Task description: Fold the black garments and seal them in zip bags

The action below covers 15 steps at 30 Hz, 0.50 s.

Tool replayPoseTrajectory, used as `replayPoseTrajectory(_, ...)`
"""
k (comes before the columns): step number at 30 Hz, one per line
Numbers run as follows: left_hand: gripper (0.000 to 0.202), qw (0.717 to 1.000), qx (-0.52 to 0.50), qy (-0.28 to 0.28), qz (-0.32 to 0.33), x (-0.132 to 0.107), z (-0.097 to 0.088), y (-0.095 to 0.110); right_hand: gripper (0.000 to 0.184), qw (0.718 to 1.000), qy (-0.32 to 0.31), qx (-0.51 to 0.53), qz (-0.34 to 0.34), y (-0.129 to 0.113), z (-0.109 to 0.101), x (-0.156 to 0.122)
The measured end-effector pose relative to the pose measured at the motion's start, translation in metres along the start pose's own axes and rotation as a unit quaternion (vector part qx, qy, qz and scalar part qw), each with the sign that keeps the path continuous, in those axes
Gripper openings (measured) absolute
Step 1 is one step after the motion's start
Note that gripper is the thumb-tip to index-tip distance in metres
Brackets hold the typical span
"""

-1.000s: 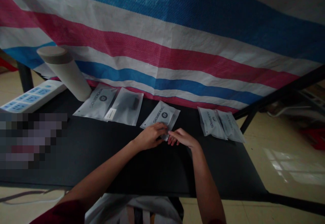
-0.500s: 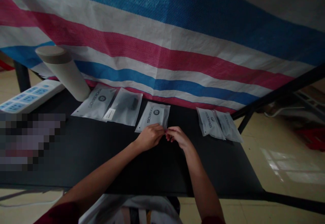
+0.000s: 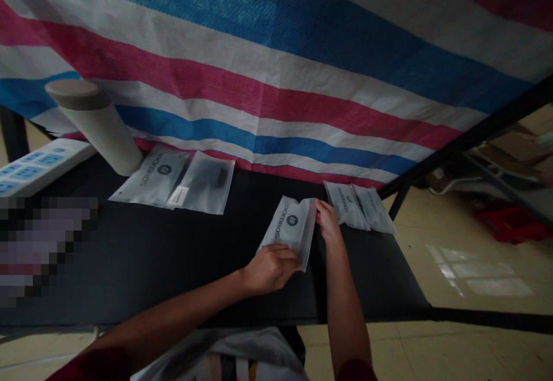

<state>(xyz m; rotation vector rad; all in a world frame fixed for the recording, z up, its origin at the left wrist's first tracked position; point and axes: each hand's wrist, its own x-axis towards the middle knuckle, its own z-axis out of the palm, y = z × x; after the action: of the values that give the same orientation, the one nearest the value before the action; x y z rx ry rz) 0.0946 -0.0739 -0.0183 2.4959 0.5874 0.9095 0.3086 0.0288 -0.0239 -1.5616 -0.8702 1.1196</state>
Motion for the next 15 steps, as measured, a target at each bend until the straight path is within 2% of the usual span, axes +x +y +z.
replayPoseTrajectory(4, 0.019, 1.0, -0.006, 0.021, -0.022, 0.001, -0.006, -0.007, 0.036, 0.991, 0.07, 0.096, -0.058, -0.016, -0.047, 0.014)
replayPoseTrajectory(7, 0.019, 1.0, -0.009, 0.005, -0.02, 0.001, -0.008, -0.007, 0.019, 0.968, 0.123, 0.188, -0.112, -0.037, -0.092, 0.032)
replayPoseTrajectory(10, 0.019, 1.0, -0.008, -0.012, -0.004, 0.002, -0.007, -0.003, 0.022, 0.943, 0.195, 0.237, -0.131, -0.057, -0.135, 0.051)
replayPoseTrajectory(13, 0.019, 1.0, -0.001, -0.006, 0.0, 0.005, -0.015, -0.005, 0.028, 0.939, 0.225, 0.232, -0.114, -0.062, -0.164, 0.062)
replayPoseTrajectory(15, 0.018, 1.0, 0.008, 0.024, -0.018, 0.008, -0.029, -0.012, 0.029, 0.947, 0.233, 0.21, -0.074, -0.057, -0.174, 0.066)
